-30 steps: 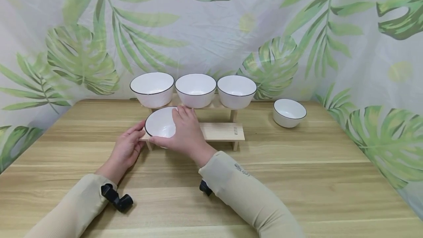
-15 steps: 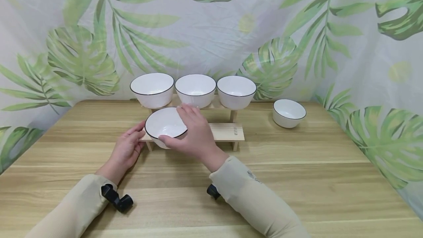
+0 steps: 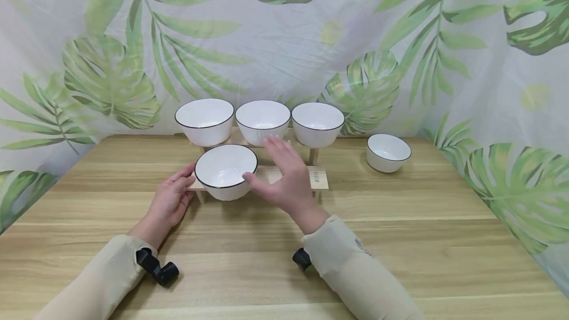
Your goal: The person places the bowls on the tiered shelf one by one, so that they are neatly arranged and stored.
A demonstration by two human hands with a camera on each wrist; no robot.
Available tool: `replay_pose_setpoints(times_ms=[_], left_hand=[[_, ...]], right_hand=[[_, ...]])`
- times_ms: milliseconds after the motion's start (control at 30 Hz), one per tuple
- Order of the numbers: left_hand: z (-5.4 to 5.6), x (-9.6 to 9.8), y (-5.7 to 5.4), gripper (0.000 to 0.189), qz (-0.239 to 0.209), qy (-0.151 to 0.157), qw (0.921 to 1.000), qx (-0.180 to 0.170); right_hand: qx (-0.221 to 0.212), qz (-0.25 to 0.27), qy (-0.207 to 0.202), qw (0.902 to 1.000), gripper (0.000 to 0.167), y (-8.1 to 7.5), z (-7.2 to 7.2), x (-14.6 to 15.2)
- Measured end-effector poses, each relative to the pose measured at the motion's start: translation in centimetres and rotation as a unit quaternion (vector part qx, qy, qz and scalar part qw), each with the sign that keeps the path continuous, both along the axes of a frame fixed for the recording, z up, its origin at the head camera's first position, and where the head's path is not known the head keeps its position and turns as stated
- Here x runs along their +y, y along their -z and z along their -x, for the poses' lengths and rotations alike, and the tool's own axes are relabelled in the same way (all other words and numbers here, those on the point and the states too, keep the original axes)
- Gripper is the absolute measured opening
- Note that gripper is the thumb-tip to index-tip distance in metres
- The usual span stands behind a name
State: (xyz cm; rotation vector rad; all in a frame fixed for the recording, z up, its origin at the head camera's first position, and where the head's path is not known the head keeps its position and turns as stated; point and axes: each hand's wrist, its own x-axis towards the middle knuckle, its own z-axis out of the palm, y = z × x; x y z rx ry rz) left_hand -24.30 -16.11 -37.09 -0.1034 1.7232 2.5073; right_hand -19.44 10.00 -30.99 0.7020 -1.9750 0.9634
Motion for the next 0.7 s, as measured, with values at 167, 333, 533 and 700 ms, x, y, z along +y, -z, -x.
replay_pose_setpoints(times_ms=[167, 333, 533, 700], left_hand=[[-0.1, 0.1, -0.1, 0.049, 0.003, -0.001, 1.0000, 0.001], [-0.1, 0.1, -0.2, 0.049, 0.002, -0.003, 1.0000, -0.002], [-0.1, 0.1, -0.2, 0.050, 0.001, 0.000, 1.0000, -0.001], [-0.1, 0.0, -0.2, 0.050, -0.001, 0.000, 1.0000, -0.005]], right_hand=[[0.032, 0.012, 0.014, 0.9993, 0.074, -0.2, 0.0, 1.2], [0.048, 0.028, 0.016, 0.9984, 0.072, -0.5, 0.1, 2.4], [0.058, 0.057, 0.046, 0.9957, 0.072, -1.2, 0.2, 4.1], [0.055, 0.095, 0.063, 0.9919, 0.073, -1.9, 0.2, 5.4]])
